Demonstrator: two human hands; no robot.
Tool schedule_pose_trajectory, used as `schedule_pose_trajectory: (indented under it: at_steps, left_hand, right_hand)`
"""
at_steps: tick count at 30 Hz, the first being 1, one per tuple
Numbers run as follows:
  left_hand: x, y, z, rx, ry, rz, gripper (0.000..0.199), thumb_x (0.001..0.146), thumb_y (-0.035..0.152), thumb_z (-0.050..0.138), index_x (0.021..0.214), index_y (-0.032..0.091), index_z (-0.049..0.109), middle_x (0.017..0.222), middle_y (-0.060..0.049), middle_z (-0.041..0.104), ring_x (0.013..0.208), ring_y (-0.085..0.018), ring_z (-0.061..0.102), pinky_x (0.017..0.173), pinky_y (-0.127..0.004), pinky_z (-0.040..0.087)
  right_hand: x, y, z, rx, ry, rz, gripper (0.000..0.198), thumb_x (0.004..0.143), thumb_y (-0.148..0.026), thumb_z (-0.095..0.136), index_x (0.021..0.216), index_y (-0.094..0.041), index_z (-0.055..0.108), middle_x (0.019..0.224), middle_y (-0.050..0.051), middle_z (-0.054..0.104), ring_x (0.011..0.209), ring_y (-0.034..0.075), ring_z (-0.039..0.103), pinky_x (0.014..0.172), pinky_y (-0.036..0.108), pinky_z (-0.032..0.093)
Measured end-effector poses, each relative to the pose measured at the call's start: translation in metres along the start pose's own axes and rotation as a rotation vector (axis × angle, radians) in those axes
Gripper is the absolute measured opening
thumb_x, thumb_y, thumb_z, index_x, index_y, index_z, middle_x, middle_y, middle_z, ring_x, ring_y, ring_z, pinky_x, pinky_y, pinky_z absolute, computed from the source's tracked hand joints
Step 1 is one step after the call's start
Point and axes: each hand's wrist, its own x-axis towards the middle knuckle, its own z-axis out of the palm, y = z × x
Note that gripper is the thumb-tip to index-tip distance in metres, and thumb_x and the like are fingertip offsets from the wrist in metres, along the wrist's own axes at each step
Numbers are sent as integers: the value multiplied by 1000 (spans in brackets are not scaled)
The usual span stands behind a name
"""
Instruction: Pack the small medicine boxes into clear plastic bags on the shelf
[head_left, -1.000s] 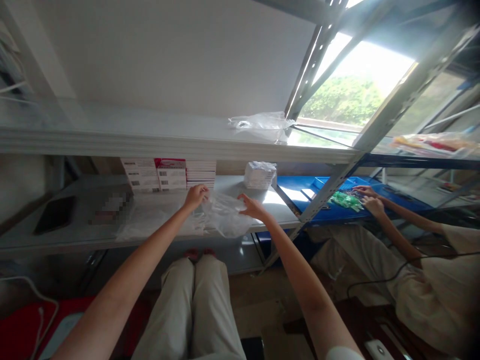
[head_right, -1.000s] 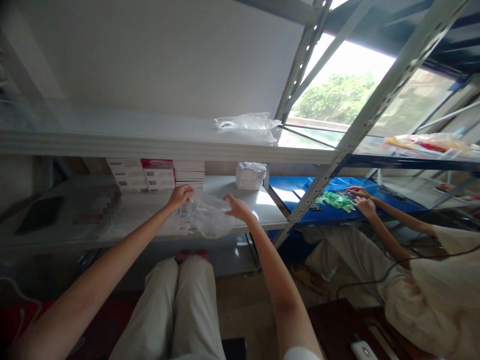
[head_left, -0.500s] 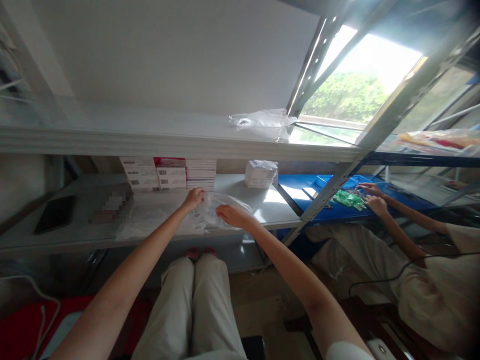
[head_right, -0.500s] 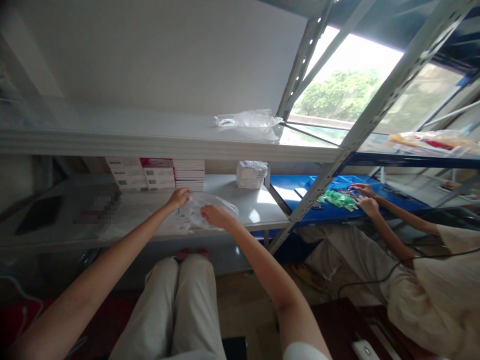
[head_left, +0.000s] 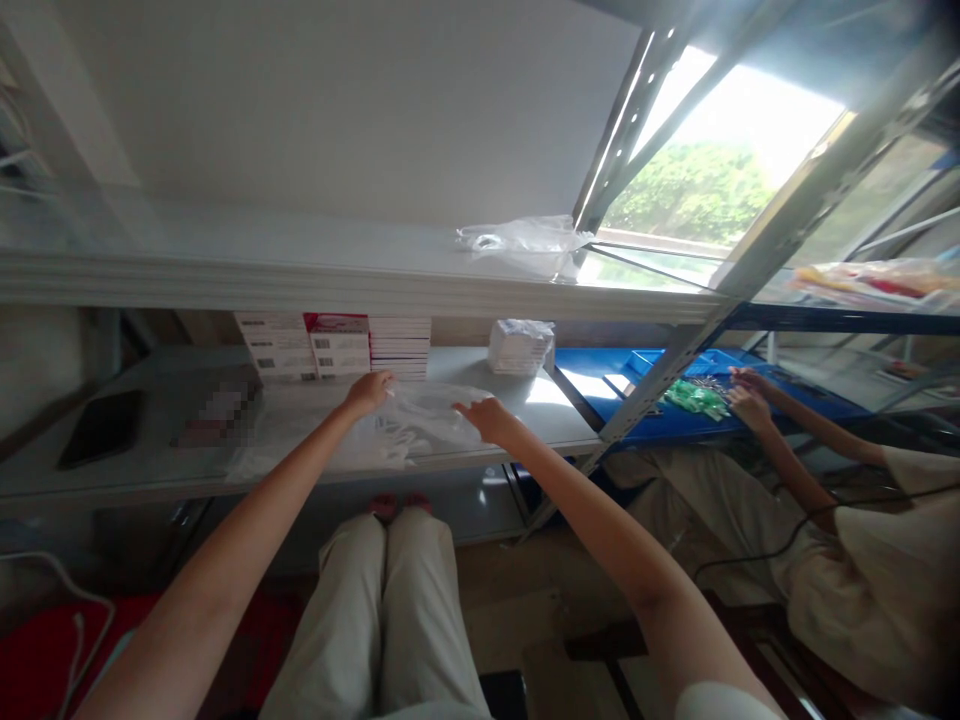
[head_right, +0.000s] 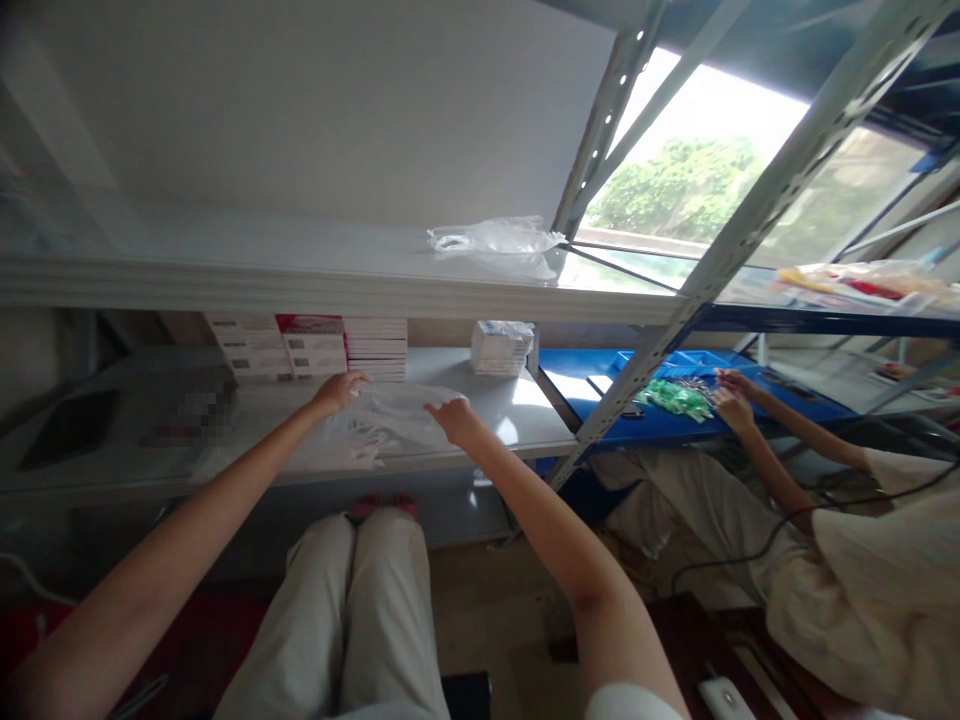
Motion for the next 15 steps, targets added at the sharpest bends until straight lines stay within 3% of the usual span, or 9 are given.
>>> schedule_pose_trajectory:
  at_steps: [3, 5, 7, 8, 9, 11, 13, 15]
  left_hand:
    - [-5, 21, -20, -407, 37, 130, 37, 63, 13, 53, 98, 19, 64, 106, -5, 67, 103, -22, 60, 89, -32, 47]
    - [-20, 52, -28, -658, 301, 280, 41, 63, 12, 51, 102, 21, 60, 110, -3, 64, 104, -20, 59, 88, -32, 47]
    - [-44, 90, -21, -694, 615, 495, 38, 66, 9, 47, 100, 22, 57, 109, -3, 62, 107, -18, 57, 93, -32, 44]
    - [-57, 108, -12, -636, 658, 576, 33, 69, 8, 45, 97, 22, 57, 105, -3, 62, 104, -18, 57, 93, -33, 44]
    - [-67, 124, 0, -533, 613, 649, 26, 73, 7, 44, 90, 21, 57, 97, -3, 63, 98, -17, 58, 91, -32, 45]
    - [-79, 144, 31, -219, 337, 791, 18, 77, 8, 44, 78, 20, 58, 82, -2, 63, 86, -17, 60, 83, -30, 47]
    - [-76, 146, 60, 79, 111, 754, 18, 80, 8, 45, 74, 18, 59, 81, -4, 64, 83, -18, 60, 79, -29, 47]
    - [-62, 132, 80, 268, -47, 668, 19, 84, 9, 46, 79, 16, 62, 87, -6, 67, 86, -18, 62, 80, -28, 47]
  right_hand:
    - [-2, 7, -6, -25, -94, -42, 95, 60, -19, 82, 142, -17, 34, 111, 17, 67, 101, 31, 65, 82, 34, 48]
    - [-1, 13, -7, -11, -102, -74, 94, 61, -25, 82, 140, -15, 33, 113, 17, 66, 103, 31, 64, 82, 33, 49]
    - [3, 17, -5, 21, -97, -96, 86, 64, -26, 80, 137, -14, 36, 113, 16, 66, 104, 29, 63, 83, 32, 49]
    - [6, 19, -2, 34, -109, -102, 82, 65, -27, 80, 135, -15, 39, 112, 14, 67, 103, 28, 63, 84, 32, 49]
    - [10, 19, 0, 40, -130, -104, 75, 66, -26, 80, 131, -15, 44, 111, 12, 67, 103, 27, 63, 84, 31, 48]
    - [17, 19, 5, 36, -169, -96, 54, 68, -24, 78, 117, -16, 58, 109, 10, 69, 102, 26, 63, 85, 30, 48]
    - [21, 18, 8, 21, -180, -82, 34, 69, -24, 77, 100, -16, 67, 105, 8, 70, 101, 26, 64, 85, 30, 48]
    - [20, 19, 9, 14, -149, -65, 32, 66, -26, 79, 96, -18, 69, 102, 7, 71, 99, 27, 65, 84, 30, 49]
